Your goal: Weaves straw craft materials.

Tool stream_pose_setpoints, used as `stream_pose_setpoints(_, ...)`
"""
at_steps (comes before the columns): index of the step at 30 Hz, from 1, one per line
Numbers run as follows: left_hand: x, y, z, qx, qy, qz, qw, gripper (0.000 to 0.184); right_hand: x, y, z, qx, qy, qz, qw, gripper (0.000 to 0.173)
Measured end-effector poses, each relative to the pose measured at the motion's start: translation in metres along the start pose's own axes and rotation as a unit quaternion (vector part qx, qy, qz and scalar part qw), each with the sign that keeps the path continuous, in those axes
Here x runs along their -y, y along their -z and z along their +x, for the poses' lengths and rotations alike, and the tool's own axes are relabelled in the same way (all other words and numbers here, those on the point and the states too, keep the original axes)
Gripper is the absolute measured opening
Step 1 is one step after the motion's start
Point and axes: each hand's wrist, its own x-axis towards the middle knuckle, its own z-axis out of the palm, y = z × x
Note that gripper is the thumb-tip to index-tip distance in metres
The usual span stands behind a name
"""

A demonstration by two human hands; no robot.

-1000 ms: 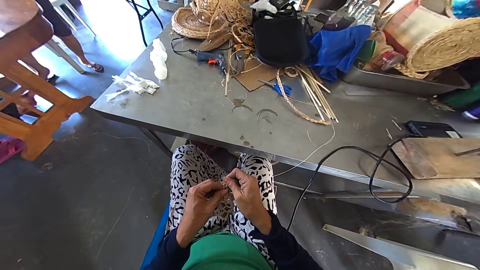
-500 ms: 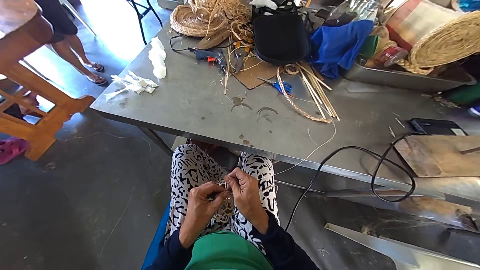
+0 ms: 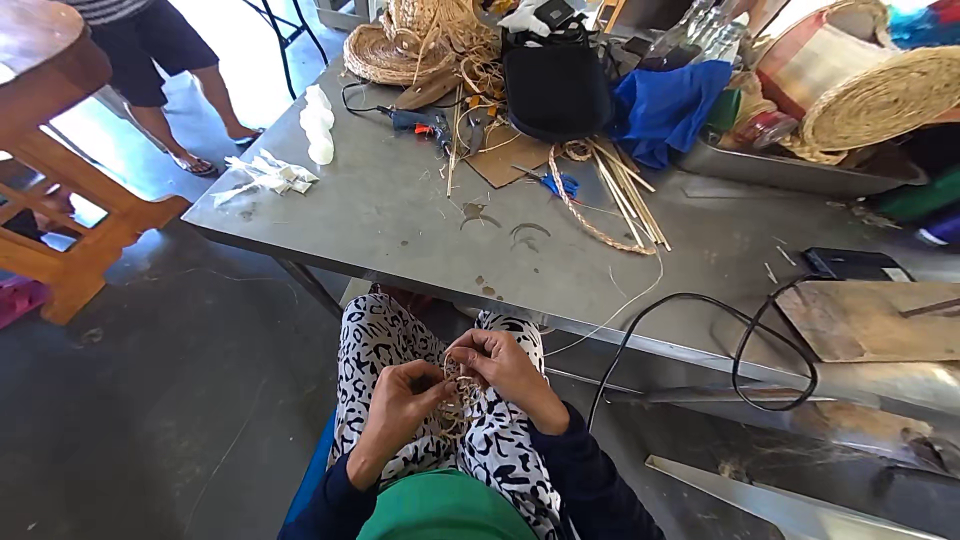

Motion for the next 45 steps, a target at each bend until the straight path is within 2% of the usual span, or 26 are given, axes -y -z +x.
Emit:
stream_pose_setpoints(5, -0.003, 0.0, 0.001, -0.021, 0.008, 0.01, 1.0, 0.005, -0.004, 0.013, -0.01, 0.063, -0.022, -0.049, 0.997, 0.024)
stream_pose_setpoints(10, -0.004, 0.001, 0.004, -0.013, 0.012, -0.01, 1.0, 0.004, -0.008, 0.002, -0.014, 0.01, -0.031, -0.031, 0.999, 0.007)
stream_pose_setpoints(17, 0.0, 0.003, 0.005, -0.01, 0.022, -0.047, 0.999, 0.003, -0.011, 0.001, -0.015, 0.002, -0.043, -0.007, 0.999, 0.005)
stream_pose_setpoints(22, -0.005, -0.002, 0.002, -0.018, 0.049, -0.067, 0.996, 0.02, -0.012, -0.002, -0.015, -0.071, -0.046, 0.045, 0.995, 0.005)
stream_pose_setpoints(26, 0.002, -0.01, 0.002, -0.066, 0.04, -0.092, 0.993, 0.007, -0.013, -0.008, -0.015, -0.062, -0.049, 0.045, 0.996, 0.005)
stream_pose_setpoints(27, 0.002, -0.009, 0.003, -0.068, 0.043, -0.094, 0.992, 0.005, -0.013, -0.007, -0.014, -0.053, -0.043, 0.034, 0.997, 0.007)
stream_pose_setpoints(30, 0.0, -0.005, 0.003, -0.054, 0.059, -0.079, 0.994, 0.003, -0.012, -0.006, -0.012, -0.047, 0.019, -0.029, 0.998, 0.031)
stream_pose_setpoints(34, 0.001, -0.002, 0.002, -0.05, 0.035, -0.01, 0.998, 0.006, -0.013, -0.013, -0.009, -0.071, 0.102, -0.09, 0.988, 0.013)
stream_pose_setpoints(36, 0.002, 0.0, 0.002, -0.05, 0.015, 0.034, 0.998, 0.009, -0.015, -0.018, -0.007, -0.077, 0.124, -0.103, 0.984, 0.011)
stream_pose_setpoints(41, 0.004, 0.003, 0.003, -0.047, -0.011, 0.055, 0.997, 0.011, -0.018, -0.018, -0.006, -0.071, 0.127, -0.081, 0.986, 0.011)
stream_pose_setpoints(45, 0.004, 0.004, 0.003, -0.044, -0.016, 0.044, 0.998, 0.01, -0.013, -0.016, -0.007, -0.052, 0.087, -0.054, 0.993, 0.009)
